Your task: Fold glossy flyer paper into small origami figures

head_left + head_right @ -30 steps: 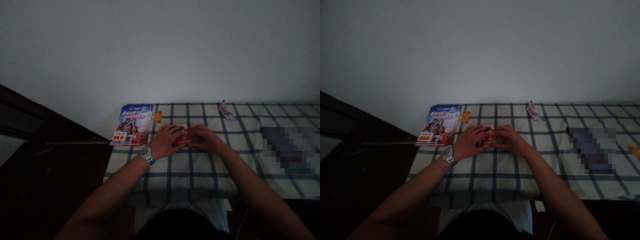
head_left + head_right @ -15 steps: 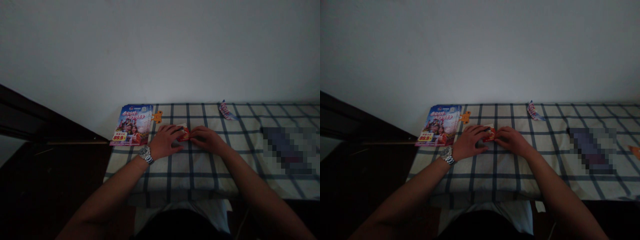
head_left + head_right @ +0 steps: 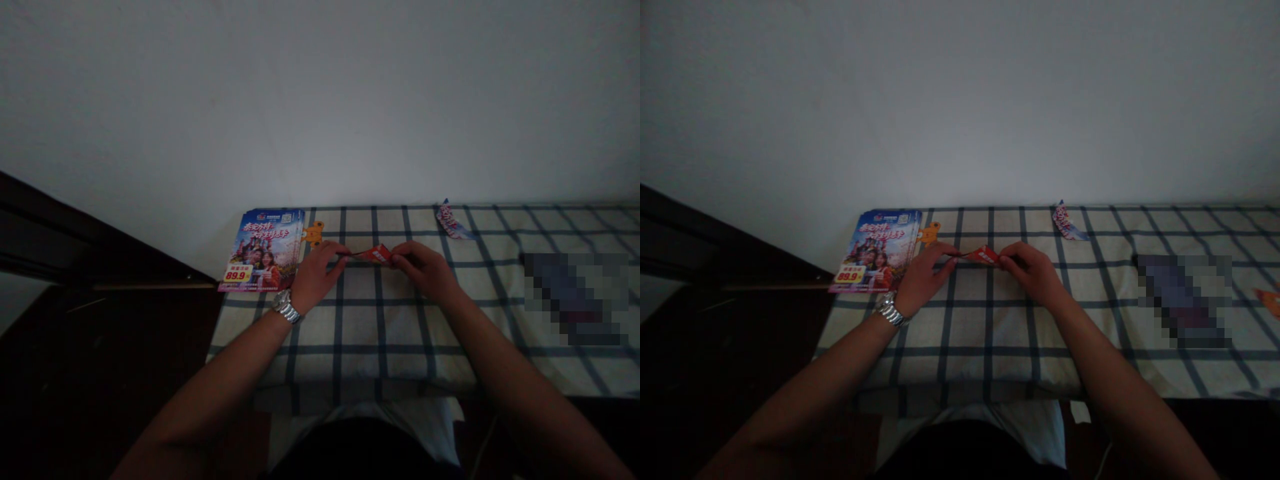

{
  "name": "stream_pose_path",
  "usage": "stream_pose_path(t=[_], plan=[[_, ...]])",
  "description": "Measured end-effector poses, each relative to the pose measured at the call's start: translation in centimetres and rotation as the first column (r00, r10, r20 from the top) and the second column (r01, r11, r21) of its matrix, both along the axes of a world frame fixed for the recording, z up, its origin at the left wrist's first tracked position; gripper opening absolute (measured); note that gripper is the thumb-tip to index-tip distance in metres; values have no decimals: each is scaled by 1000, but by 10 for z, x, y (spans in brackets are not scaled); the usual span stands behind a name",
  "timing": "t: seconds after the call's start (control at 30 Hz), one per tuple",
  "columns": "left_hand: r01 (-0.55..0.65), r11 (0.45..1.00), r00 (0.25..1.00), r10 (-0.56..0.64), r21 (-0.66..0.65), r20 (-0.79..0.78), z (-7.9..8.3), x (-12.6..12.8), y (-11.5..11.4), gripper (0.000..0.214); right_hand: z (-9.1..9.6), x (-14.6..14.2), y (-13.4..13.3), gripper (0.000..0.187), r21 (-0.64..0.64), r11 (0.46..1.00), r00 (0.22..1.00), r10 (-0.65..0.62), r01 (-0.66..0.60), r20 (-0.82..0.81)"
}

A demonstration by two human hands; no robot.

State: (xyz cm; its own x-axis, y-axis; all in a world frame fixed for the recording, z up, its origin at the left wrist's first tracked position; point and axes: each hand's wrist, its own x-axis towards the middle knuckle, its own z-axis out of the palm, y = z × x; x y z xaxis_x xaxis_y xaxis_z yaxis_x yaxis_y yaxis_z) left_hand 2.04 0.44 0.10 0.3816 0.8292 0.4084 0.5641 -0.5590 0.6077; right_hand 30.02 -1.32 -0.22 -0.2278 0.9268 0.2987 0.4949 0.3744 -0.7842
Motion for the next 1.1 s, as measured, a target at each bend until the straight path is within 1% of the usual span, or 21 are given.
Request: stream_pose_path(t=[0.2,0.3,0.47,0.57,0.63,0.7,0.8,0.9,1.0,1.1], plan=[[-27,999,998,26,27,63,0,-1,0,10,-3,-3,-1,28,-119,993,988,-18,-1,-156],[-46,999,995,44,21,92,0,-2,1,11,-7,-4,0,30,-122,992,982,-32,9,-186],[-58,997,995,62,-57,74,-3,-1,1,17,-10,-4,3,31,-66,996,992,-65,59,-103],[-73,994,995,78,-78,64,-4,1,1,25,-7,-5,4,28,49,994,996,-93,93,11],[-67,993,997,71,-92,44,-5,2,1,26,-4,-7,4,23,122,991,993,-73,61,92],[-57,993,998,56,-101,-8,-5,2,0,20,-2,-8,3,21,166,986,986,-18,-9,164],[-75,994,992,66,-76,-111,-4,2,0,12,-3,-9,2,25,194,971,960,86,-141,266],[-97,994,979,88,-41,-182,-2,2,-1,12,-7,-10,1,31,191,953,926,159,-234,343],[-90,995,972,81,-31,-221,-3,1,-1,13,-9,-10,2,33,190,943,911,189,-272,366],[-57,998,969,55,-1,-240,-6,0,1,14,-10,-10,3,31,192,942,912,193,-275,361]])
